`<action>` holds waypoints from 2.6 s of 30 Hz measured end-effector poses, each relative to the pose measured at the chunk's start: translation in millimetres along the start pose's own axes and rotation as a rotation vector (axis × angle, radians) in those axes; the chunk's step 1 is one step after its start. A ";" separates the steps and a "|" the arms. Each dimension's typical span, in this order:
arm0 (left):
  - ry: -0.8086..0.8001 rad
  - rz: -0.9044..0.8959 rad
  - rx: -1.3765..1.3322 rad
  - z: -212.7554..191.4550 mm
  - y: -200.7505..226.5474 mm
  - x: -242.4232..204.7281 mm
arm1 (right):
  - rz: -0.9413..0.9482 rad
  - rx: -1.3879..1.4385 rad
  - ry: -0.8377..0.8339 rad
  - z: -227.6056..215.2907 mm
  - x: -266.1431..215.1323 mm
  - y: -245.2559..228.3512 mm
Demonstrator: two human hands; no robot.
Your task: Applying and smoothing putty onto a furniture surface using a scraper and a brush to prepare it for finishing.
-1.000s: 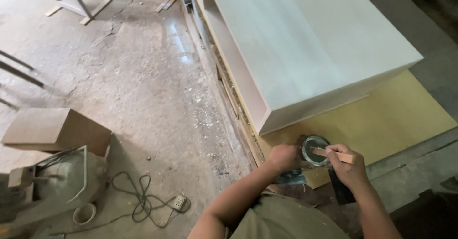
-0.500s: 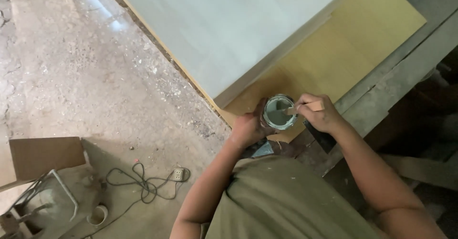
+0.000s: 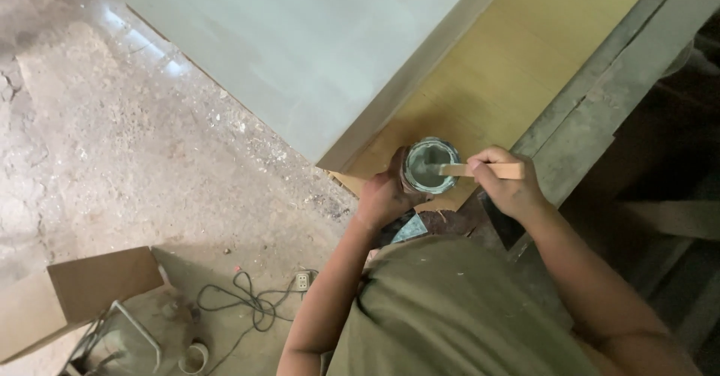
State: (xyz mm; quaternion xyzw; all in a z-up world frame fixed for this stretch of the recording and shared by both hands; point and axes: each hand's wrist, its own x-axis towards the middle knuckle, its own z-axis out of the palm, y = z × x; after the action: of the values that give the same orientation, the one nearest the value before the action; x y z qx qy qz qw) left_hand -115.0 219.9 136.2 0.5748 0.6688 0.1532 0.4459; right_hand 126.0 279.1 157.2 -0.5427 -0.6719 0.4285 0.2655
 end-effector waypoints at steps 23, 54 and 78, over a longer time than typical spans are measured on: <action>0.092 0.021 -0.510 8.6 -6.9 -5.6 | -0.352 -0.101 0.229 23.1 -8.3 -8.8; -0.037 -0.138 -0.668 -15.7 27.5 -14.2 | -0.570 -0.486 -0.177 -8.8 26.0 -20.8; 0.139 -0.089 -0.335 14.8 -5.6 6.7 | -0.202 -0.300 -0.341 -18.3 49.8 -79.9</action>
State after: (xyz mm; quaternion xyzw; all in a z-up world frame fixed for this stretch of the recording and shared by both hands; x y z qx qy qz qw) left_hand -106.7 219.8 121.1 0.4505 0.6878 0.2822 0.4943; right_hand 87.6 328.5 229.8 -0.4258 -0.8141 0.3805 0.1061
